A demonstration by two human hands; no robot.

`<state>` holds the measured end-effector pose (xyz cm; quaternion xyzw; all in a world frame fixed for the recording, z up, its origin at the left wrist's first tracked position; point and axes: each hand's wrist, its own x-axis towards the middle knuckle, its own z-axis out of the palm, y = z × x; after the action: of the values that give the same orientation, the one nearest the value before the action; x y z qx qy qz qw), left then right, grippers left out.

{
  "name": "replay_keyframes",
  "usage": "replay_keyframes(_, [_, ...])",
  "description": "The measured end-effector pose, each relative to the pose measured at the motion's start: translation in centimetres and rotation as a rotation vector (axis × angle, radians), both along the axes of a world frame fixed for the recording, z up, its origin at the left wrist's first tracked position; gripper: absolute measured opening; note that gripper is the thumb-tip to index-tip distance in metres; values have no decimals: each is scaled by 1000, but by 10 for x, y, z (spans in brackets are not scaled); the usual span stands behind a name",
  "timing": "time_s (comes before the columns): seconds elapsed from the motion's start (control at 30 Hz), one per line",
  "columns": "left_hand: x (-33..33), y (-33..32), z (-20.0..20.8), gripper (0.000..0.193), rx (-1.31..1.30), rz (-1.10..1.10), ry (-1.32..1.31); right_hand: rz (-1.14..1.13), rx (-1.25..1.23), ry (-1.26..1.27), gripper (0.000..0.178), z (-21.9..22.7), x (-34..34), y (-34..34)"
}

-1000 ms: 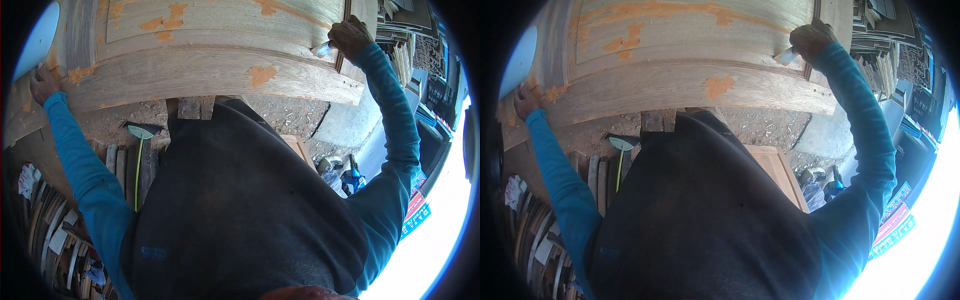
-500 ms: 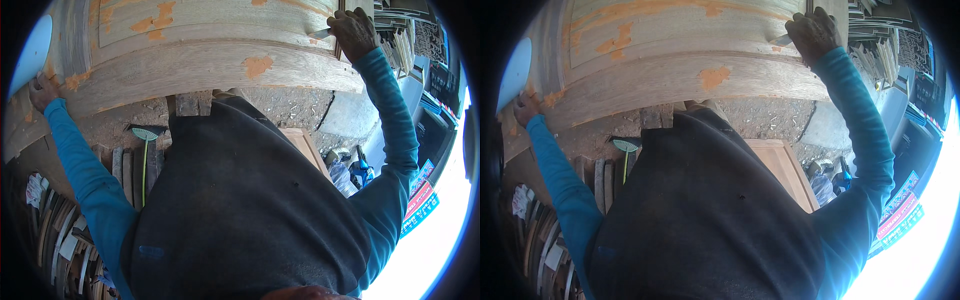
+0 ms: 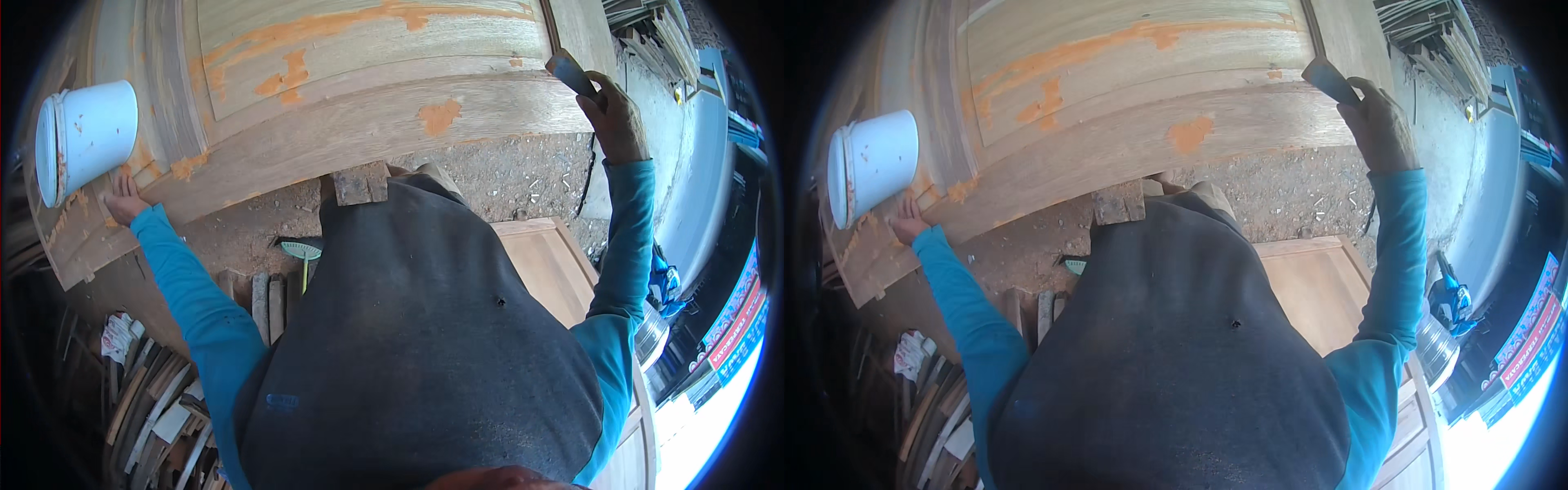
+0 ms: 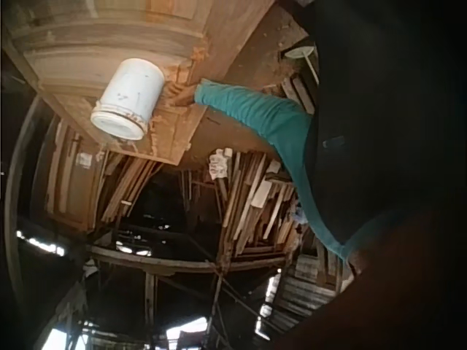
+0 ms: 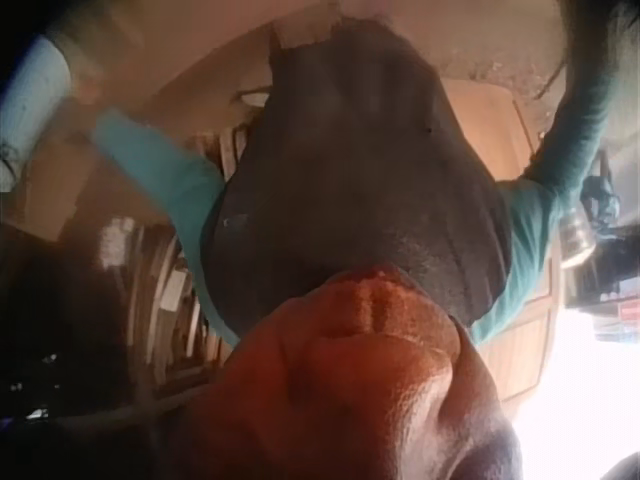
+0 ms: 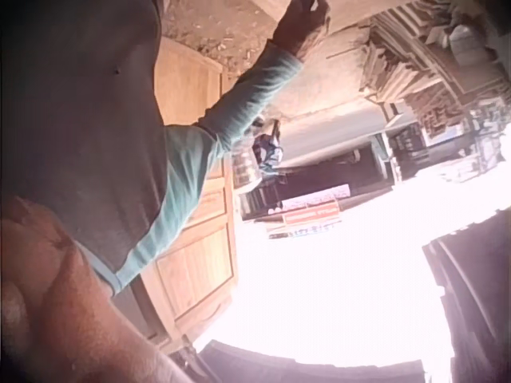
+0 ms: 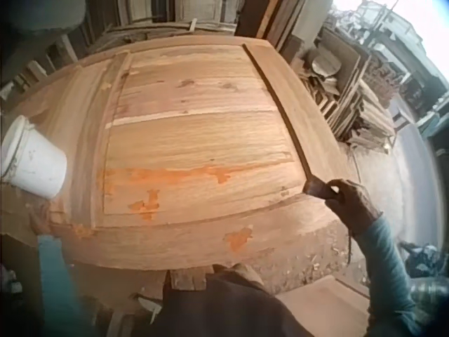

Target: The person applies a wood filler substance to the grooves and gaps of a wooden door panel using a small metal putty knife, repeatedly dipping the tool into a white bucket to gather more filler and smoothing it over the wood surface.

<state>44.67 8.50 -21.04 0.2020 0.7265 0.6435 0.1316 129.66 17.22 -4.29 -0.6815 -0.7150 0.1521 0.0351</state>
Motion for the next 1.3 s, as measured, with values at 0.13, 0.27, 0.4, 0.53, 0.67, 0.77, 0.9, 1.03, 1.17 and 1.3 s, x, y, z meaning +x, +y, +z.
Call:
replay_keyframes(0.13, [-25,-5,56,106,196,99,-211,-281,14,123,41,-4,9,-47])
replay_keyframes(0.27, [-16,26,133,99,232,24,-228,-354,92,223,48,-21,1,-99])
replay_keyframes(0.4, [-26,57,165,89,74,-222,-175,-466,-26,275,48,-41,-21,-140])
replay_keyframes(0.53, [-39,70,174,79,87,-287,-182,-603,-80,353,47,-58,-57,-164])
replay_keyframes(0.67, [-74,70,167,69,176,-299,-230,-628,-59,390,46,-64,-96,-169])
replay_keyframes(0.77, [-101,79,159,72,61,-212,-148,-683,-93,378,47,-55,-115,-171])
replay_keyframes(0.9, [-140,82,138,63,77,-176,-10,-731,-54,406,50,-58,-107,-182])
replay_keyframes(1.03, [-150,69,142,55,68,-179,37,-745,-21,440,50,-63,-85,-179])
replay_keyframes(1.17, [-134,60,154,55,64,-182,-20,-728,80,541,51,-85,-51,-168])
replay_keyframes(1.3, [-81,62,155,57,114,-161,-111,-771,122,640,49,-81,-14,-144])
